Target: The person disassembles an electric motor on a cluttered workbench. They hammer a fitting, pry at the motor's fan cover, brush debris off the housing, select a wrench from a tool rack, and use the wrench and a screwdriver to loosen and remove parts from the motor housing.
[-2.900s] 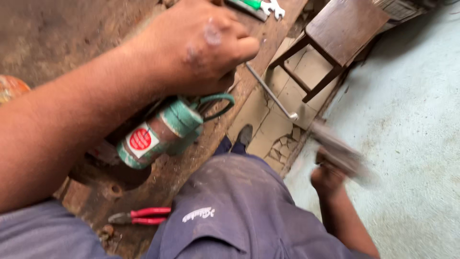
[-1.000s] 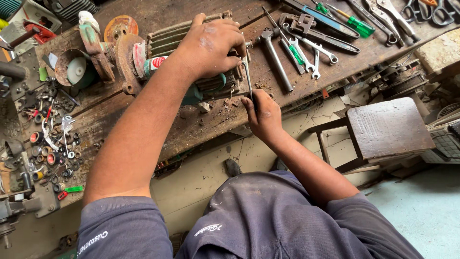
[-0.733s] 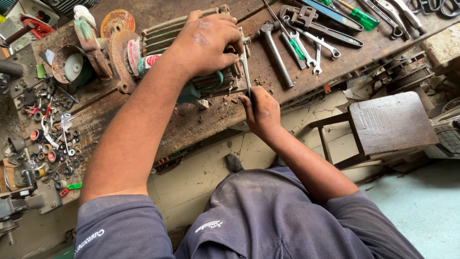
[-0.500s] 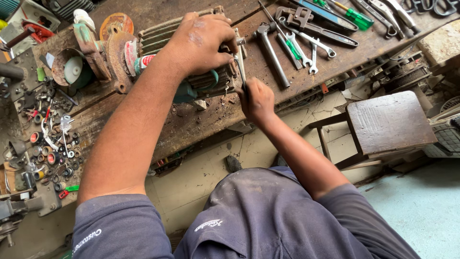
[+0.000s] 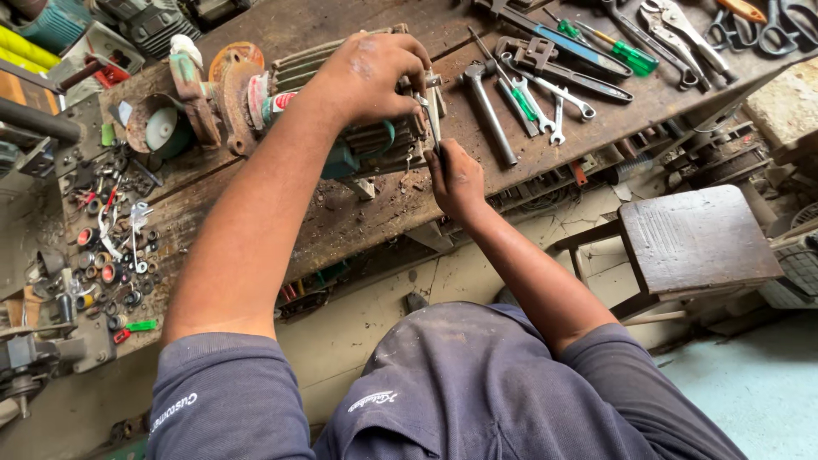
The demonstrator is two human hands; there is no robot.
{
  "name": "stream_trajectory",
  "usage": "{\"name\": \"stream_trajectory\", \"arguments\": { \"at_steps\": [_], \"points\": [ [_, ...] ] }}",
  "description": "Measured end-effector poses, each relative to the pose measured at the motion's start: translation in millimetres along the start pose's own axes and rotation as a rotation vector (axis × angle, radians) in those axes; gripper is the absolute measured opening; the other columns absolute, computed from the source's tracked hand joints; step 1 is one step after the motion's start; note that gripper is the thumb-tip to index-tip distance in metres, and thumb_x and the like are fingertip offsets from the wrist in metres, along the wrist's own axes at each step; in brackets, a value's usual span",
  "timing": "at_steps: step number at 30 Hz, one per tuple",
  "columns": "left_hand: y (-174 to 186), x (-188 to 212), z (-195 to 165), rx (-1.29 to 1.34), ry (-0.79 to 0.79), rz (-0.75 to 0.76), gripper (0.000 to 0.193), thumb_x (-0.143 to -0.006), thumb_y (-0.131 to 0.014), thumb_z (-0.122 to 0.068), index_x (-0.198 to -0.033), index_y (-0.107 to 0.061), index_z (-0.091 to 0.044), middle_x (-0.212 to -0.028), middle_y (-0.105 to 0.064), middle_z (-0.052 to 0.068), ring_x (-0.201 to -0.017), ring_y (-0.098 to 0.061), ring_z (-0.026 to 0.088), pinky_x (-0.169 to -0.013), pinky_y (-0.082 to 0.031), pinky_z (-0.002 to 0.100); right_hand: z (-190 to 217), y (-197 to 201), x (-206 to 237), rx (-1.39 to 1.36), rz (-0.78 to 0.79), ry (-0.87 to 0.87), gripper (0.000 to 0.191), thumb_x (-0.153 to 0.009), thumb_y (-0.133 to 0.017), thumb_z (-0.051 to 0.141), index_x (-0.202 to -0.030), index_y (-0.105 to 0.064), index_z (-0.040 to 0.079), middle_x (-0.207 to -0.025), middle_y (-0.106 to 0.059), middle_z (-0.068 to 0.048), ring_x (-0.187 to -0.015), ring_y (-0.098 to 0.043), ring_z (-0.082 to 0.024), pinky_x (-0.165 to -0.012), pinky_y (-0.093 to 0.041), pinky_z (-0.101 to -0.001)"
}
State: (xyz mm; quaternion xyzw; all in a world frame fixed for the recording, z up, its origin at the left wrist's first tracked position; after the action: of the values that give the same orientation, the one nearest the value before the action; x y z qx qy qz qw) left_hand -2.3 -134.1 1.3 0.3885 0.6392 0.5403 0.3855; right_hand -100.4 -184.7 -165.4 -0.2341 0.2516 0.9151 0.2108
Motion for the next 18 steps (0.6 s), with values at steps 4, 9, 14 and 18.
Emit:
{"name": "stream_trajectory", "arguments": {
  "at_steps": [4, 9, 14, 18],
  "points": [
    [-7.7, -3.3, 4.1, -0.061, 0.057, 0.046, 0.019, -0.077, -0.085, -0.031, -0.091, -0.079, -0.019, -0.104, -0.07, -0.003, -0.108, -0.065, 0.021, -0.097, -0.042, 0.045, 2.8, 1.8, -0.6, 0.025, -0.053, 0.052, 0.016, -0.104, -0.064, 0.016, -0.102, -0.053, 0.005, -0.084, -0.061, -0.017, -0.074, -0.061, -0.043, -0.062, -0.046, -0.0516],
    [-11.4, -7.4, 3.7, -0.111, 0.12, 0.031, 0.016, -0.074, -0.087, -0.032, -0.084, -0.08, -0.022, -0.094, -0.071, -0.004, -0.108, -0.063, 0.02, -0.095, -0.039, 0.046, 6.8, 2.3, 0.6, 0.038, -0.081, 0.077, 0.014, -0.105, -0.064, 0.014, -0.103, -0.053, 0.006, -0.084, -0.06, -0.018, -0.073, -0.06, -0.043, -0.061, -0.046, -0.0509],
    [-11.0, -3.3, 4.2, -0.093, 0.123, 0.004, 0.018, -0.076, -0.088, -0.034, -0.086, -0.079, -0.022, -0.097, -0.07, -0.004, -0.111, -0.062, 0.019, -0.096, -0.038, 0.046, -4.5, -2.7, 3.8, -0.028, -0.053, -0.042, 0.014, -0.106, -0.062, 0.016, -0.102, -0.053, 0.006, -0.079, -0.06, -0.016, -0.068, -0.061, -0.039, -0.059, -0.046, -0.0489],
    [-14.7, -6.3, 8.4, -0.096, 0.132, 0.056, 0.018, -0.075, -0.088, -0.035, -0.085, -0.079, -0.022, -0.095, -0.07, -0.005, -0.11, -0.061, 0.019, -0.095, -0.037, 0.046, -11.9, -6.7, 1.8, -0.064, 0.02, -0.013, 0.017, -0.107, -0.062, 0.018, -0.1, -0.053, 0.005, -0.075, -0.059, -0.014, -0.064, -0.061, -0.035, -0.058, -0.047, -0.0463]
  ]
}}
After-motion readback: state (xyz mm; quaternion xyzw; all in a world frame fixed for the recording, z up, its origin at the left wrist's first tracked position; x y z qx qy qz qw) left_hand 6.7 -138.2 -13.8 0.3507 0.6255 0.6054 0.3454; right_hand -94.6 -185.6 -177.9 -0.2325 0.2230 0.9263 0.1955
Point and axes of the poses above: each hand's wrist, its own x-axis away from the middle knuckle, its own y-axis out of the back of the hand, z = x × y, the point moved 10 cm from there along -x, towards the middle knuckle
